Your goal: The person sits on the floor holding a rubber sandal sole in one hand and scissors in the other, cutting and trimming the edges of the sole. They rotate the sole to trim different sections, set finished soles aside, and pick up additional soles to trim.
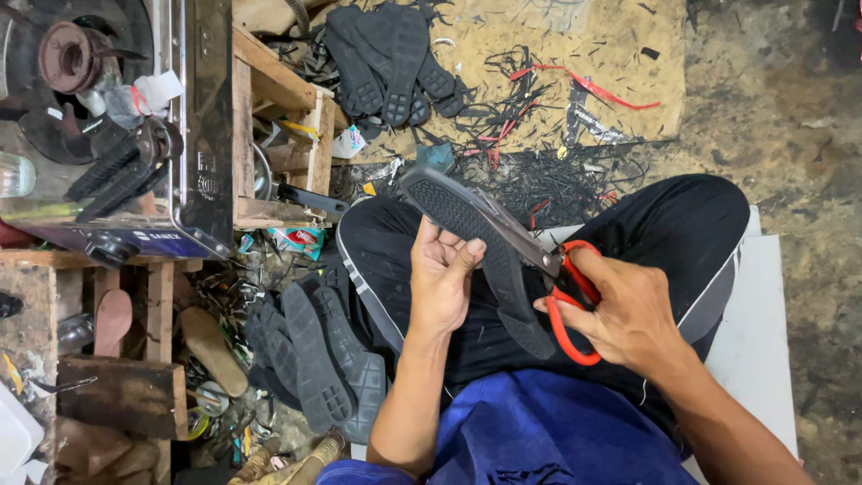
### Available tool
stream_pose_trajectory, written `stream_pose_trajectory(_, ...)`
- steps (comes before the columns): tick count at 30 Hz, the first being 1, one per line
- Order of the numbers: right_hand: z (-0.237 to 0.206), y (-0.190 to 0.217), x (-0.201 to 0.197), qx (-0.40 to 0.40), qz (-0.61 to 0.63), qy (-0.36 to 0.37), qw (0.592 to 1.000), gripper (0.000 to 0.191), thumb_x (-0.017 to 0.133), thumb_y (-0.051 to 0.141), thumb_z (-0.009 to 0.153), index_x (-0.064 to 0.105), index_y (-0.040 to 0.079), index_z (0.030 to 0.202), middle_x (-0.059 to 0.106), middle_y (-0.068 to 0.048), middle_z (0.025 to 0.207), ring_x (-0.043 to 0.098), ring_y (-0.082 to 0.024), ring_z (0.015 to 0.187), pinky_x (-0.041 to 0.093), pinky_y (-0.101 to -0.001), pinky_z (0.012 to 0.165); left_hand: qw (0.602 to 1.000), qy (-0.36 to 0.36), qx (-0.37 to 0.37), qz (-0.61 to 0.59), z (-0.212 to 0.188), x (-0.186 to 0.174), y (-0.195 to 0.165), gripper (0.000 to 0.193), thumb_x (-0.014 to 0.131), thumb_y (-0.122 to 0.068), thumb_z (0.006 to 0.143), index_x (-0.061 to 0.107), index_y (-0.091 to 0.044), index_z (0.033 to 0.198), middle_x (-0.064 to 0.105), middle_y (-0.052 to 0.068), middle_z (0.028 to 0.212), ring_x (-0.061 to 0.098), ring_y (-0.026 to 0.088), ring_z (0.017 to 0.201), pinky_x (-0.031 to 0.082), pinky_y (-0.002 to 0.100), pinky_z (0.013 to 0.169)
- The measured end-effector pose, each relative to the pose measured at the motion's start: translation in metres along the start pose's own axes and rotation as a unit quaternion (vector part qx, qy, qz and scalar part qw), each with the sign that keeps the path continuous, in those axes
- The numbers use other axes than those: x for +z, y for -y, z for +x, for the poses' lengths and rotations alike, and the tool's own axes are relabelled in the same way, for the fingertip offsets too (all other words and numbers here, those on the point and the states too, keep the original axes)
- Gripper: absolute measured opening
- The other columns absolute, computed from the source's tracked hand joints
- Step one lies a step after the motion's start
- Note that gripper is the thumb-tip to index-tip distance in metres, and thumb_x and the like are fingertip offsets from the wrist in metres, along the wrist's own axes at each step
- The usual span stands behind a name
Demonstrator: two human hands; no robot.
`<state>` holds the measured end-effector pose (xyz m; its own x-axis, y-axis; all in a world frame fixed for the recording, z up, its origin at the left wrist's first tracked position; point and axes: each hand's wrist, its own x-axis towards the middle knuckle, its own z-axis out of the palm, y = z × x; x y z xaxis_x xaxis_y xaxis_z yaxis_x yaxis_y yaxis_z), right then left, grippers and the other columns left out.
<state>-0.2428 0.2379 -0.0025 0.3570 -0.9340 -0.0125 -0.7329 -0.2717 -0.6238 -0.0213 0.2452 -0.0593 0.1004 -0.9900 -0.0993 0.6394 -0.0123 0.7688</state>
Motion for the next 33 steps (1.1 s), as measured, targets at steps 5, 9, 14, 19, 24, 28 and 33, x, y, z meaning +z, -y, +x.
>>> stream_pose_trajectory(5,-0.002,-0.004,-0.002,-0.021,0.023,-0.002,1.000,0.053,0.085,0.046,0.070,0.065,0.005,0.097,0.060,-0.013,0.060,0.061,-0.035,0.053,0.045,-0.0427,0.050,1.000,-0.001,0.002,0.022,0.002,-0.007,-0.004,0.057,0.070,0.005,0.095,0.047,-0.002,0.147,0.069,0.008,0.126,0.067,0.011,0.106,0.053,0.023,0.086)
stream_pose_trajectory(9,-0.002,-0.010,0.001,-0.005,0.088,0.019,0.996,0.050,0.086,0.036,0.072,0.066,0.004,0.105,0.059,-0.014,0.061,0.058,-0.030,0.048,0.046,-0.0373,0.048,1.000,0.027,-0.014,-0.006,0.005,-0.008,-0.006,0.058,0.071,0.006,0.098,0.047,-0.001,0.150,0.069,0.009,0.126,0.065,0.012,0.104,0.050,0.022,0.081)
stream_pose_trajectory(14,-0.006,-0.018,0.015,0.059,0.288,0.059,0.954,0.037,0.087,0.020,0.072,0.063,0.004,0.095,0.051,0.000,0.059,0.047,-0.009,0.052,0.040,-0.0284,0.047,0.998,0.052,-0.023,-0.015,0.003,0.013,-0.003,0.056,0.070,0.006,0.095,0.047,-0.001,0.146,0.069,0.008,0.122,0.067,0.014,0.107,0.055,0.028,0.091)
stream_pose_trajectory(19,-0.017,-0.023,0.031,0.045,0.374,0.068,0.924,0.027,0.084,0.017,0.081,0.061,0.005,0.087,0.051,0.006,0.067,0.046,-0.005,0.062,0.041,-0.0264,0.053,0.998,0.064,0.023,0.007,0.011,0.026,-0.019,0.039,0.069,0.003,0.098,0.056,0.004,0.135,0.070,0.007,0.122,0.067,0.014,0.111,0.054,0.029,0.101)
stream_pose_trajectory(24,-0.016,-0.029,0.012,0.053,0.282,0.039,0.957,0.033,0.082,0.028,0.082,0.057,0.007,0.088,0.052,0.000,0.063,0.049,-0.013,0.059,0.045,-0.0291,0.055,0.998,0.031,0.056,-0.015,0.016,0.027,-0.030,0.030,0.071,0.003,0.099,0.062,0.005,0.128,0.071,0.007,0.116,0.065,0.011,0.099,0.053,0.026,0.089)
stream_pose_trajectory(28,-0.015,-0.022,-0.019,0.063,0.045,0.048,0.996,0.063,0.088,0.050,0.063,0.061,0.005,0.098,0.060,-0.011,0.067,0.060,-0.031,0.060,0.046,-0.0389,0.058,0.997,0.031,0.067,-0.004,0.014,0.027,-0.028,0.031,0.072,0.002,0.100,0.062,0.005,0.129,0.071,0.006,0.113,0.063,0.008,0.094,0.051,0.023,0.084)
stream_pose_trajectory(33,-0.012,0.003,-0.032,-0.065,-0.064,-0.073,0.993,0.074,0.086,0.061,0.051,0.066,0.007,0.099,0.066,-0.011,0.081,0.065,-0.035,0.071,0.048,-0.0441,0.062,0.997,0.008,0.064,0.038,0.011,0.029,-0.022,0.034,0.075,-0.002,0.096,0.062,0.004,0.127,0.071,0.004,0.110,0.062,0.007,0.091,0.051,0.022,0.081)
